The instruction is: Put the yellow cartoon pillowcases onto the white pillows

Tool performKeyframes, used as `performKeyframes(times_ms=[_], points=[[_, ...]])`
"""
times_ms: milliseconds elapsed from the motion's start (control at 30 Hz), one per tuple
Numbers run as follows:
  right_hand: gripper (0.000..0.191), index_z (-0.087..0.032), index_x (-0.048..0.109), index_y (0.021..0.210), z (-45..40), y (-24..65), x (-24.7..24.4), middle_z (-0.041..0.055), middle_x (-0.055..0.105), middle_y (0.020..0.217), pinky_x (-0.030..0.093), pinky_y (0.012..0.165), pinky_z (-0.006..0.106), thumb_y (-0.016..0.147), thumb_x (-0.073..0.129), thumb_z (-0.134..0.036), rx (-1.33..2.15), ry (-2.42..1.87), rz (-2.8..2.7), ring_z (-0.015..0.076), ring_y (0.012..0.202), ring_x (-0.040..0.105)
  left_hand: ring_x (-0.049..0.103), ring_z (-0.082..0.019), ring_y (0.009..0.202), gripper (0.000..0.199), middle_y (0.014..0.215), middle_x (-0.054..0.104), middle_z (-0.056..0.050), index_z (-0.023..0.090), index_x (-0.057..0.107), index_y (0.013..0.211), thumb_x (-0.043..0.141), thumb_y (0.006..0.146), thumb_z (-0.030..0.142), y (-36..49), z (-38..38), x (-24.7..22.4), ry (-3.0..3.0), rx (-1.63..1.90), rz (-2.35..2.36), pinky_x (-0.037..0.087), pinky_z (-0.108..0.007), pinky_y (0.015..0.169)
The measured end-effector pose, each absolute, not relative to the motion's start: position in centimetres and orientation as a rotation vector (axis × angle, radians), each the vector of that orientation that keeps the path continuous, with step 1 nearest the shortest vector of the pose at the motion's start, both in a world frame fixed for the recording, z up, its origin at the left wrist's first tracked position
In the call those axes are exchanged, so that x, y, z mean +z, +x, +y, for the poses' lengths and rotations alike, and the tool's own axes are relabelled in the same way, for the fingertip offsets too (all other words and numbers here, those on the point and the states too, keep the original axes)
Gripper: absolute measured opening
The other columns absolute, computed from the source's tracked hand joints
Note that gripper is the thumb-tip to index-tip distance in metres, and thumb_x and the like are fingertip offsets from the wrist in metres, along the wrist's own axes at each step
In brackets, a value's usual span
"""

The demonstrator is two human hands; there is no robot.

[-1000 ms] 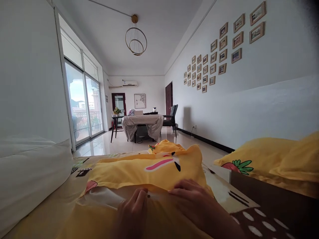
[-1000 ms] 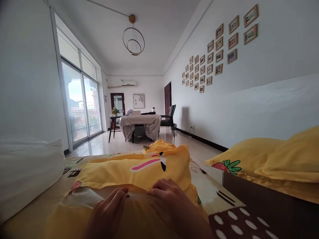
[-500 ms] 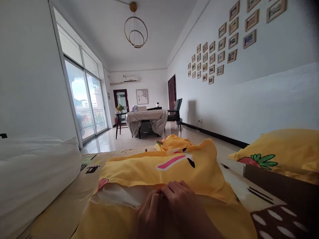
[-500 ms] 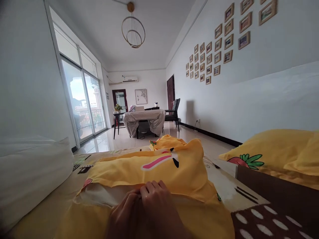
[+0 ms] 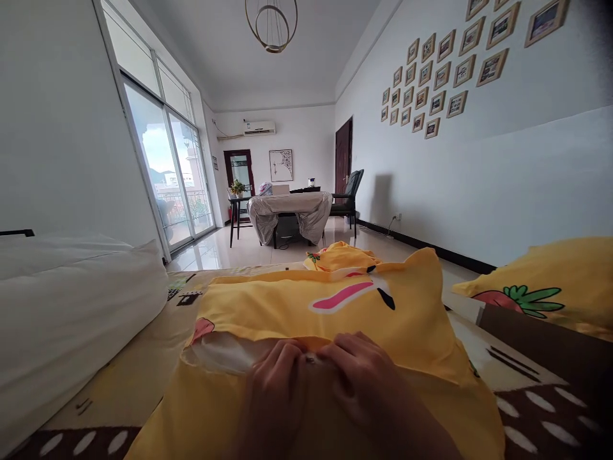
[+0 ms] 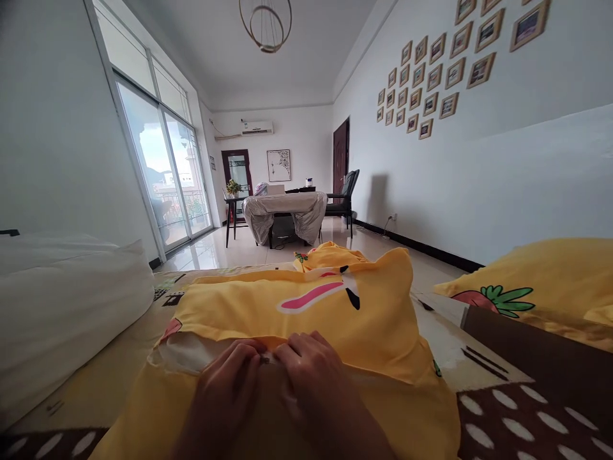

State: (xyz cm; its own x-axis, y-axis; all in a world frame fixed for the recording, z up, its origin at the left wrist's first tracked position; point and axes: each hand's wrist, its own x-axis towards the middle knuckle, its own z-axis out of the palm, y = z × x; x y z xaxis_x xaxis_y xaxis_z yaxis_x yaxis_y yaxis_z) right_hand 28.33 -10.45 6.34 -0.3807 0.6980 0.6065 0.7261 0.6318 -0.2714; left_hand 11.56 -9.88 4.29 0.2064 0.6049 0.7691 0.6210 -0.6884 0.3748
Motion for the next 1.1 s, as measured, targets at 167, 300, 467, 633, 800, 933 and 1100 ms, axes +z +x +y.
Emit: performKeyframes(times_ms=[167,300,467,633,800,933,1100], points=[[0.029,-0.022,0.061,0.076,-10.6,28.7,6.6,-0.0009,0.058,0.07,0.031,0.065,0.026,0.063,0.049,0.0,-0.133,-1.013,-2.09,0.015,0.067,0.046,0.06,-0.017,0.078,0.015,0.081,0.066,-0.002,0.021,0.056,0.08,0.044,0.089,0.018,10.1,-10.2,5.3,-2.386,-1.439,-1.257,0.047,-0.028,0.069],[0.028,-0.022,0.06,0.074,-10.4,28.6,6.6,-0.0008,0.057,0.069,0.028,0.066,0.027,0.064,0.045,-0.001,-0.23,-0.93,-2.039,0.0138,0.064,0.043,0.059,-0.017,0.076,0.018,0.079,0.066,-0.001,0.021,0.054,0.076,0.043,0.09,0.021,9.2,-10.0,5.7,-2.347,-1.405,-1.344,0.045,-0.03,0.07],[0.029,-0.022,0.062,0.075,-9.8,28.3,6.4,-0.0011,0.055,0.068,0.026,0.07,0.028,0.067,0.043,-0.001,-0.287,-0.879,-1.981,0.013,0.064,0.044,0.059,-0.019,0.081,0.021,0.083,0.067,-0.001,0.021,0.055,0.073,0.043,0.09,0.023,8.1,-9.6,6.1,-2.315,-1.351,-1.405,0.042,-0.034,0.076],[0.027,-0.022,0.062,0.074,-9.6,28.5,6.6,-0.0013,0.055,0.068,0.026,0.07,0.027,0.069,0.044,-0.001,-0.273,-0.897,-1.979,0.0131,0.064,0.044,0.061,-0.019,0.09,0.019,0.091,0.07,-0.001,0.022,0.058,0.079,0.043,0.089,0.025,6.8,-9.1,6.5,-2.324,-1.333,-1.452,0.041,-0.036,0.082],[0.028,-0.021,0.061,0.073,-9.7,28.8,6.8,-0.0003,0.056,0.069,0.027,0.069,0.027,0.071,0.043,-0.001,-0.281,-0.93,-2.007,0.0136,0.065,0.045,0.061,-0.019,0.077,0.029,0.08,0.069,-0.002,0.021,0.056,0.068,0.039,0.089,0.03,5.3,-8.9,7.3,-2.301,-1.236,-1.567,0.04,-0.037,0.078],[0.03,-0.021,0.063,0.076,-9.5,29.0,6.9,0.0002,0.057,0.07,0.029,0.07,0.028,0.071,0.042,0.0,-0.3,-0.934,-2.04,0.0134,0.066,0.047,0.06,-0.018,0.071,0.03,0.073,0.068,-0.002,0.021,0.056,0.066,0.039,0.089,0.031,4.5,-8.8,7.6,-2.262,-1.251,-1.556,0.042,-0.035,0.075],[0.029,-0.021,0.063,0.077,-9.2,29.3,6.7,0.0003,0.057,0.07,0.028,0.071,0.03,0.074,0.042,-0.002,-0.337,-0.981,-2.02,0.0136,0.067,0.049,0.062,-0.019,0.072,0.029,0.075,0.069,-0.002,0.021,0.057,0.064,0.041,0.086,0.031,3.4,-8.3,7.7,-2.23,-1.294,-1.567,0.045,-0.033,0.072]])
